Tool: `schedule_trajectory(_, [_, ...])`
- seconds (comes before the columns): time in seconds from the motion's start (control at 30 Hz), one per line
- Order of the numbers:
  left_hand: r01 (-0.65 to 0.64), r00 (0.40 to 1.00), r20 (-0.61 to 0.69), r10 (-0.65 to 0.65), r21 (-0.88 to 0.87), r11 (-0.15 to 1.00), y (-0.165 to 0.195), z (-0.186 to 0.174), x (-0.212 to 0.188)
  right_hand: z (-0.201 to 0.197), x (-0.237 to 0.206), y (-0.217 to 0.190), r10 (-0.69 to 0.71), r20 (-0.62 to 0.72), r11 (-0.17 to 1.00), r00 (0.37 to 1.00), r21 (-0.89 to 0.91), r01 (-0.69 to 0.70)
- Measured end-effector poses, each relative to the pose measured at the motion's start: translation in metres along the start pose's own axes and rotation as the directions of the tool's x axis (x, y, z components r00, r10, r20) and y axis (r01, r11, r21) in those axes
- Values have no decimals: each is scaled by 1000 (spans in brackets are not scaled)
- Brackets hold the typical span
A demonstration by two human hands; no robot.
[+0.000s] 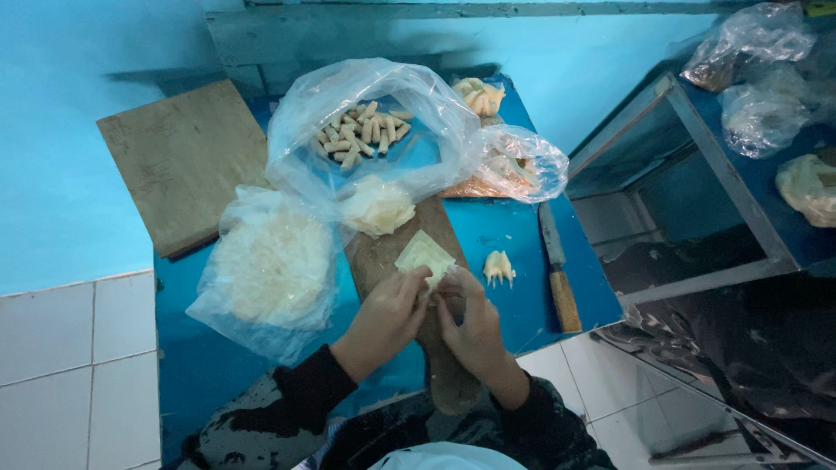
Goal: The person cuts a thin dough sheet into square wrappers with a knife on a wooden board, then spoons filling from a plastic bag onto each square and folds the squares into filled wontons, placing the finished pieces into a plastic bag on the table.
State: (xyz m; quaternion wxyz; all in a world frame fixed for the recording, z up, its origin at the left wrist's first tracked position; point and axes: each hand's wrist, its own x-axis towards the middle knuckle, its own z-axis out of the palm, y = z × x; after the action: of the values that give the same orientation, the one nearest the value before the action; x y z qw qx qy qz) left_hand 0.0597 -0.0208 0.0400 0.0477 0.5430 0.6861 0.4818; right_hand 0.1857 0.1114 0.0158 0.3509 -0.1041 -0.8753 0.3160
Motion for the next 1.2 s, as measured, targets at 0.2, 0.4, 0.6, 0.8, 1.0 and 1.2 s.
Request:
schedule_trajectory(0.2, [-126,986,103,128,-21,992,-2,-13,5,-33,20,6,-68,144,997,987,28,65])
schedule_trajectory(0.4, [-150,968,205,143,19,989,-8,-18,7,-49,33,15,-45,371,994,927,105,7])
schedule_trajectory(0.6, [-411,895,308,322,291,864,-18,-16,5,-49,36,22,-67,403,994,913,104,27])
schedule_trajectory(0.8, [-184,976,136,172,79,980,-20,-8,4,-45,33,27,-199,366,980,909,48,195])
schedule_trajectory(1.0, [-297,951,143,273,185,937,-17,-6,6,-36,30,37,-145,358,989,922,43,139])
schedule_trajectory(1.2, [-295,952,129,278,143,945,-15,-3,3,-34,36,33,-67,361,996,930,77,42])
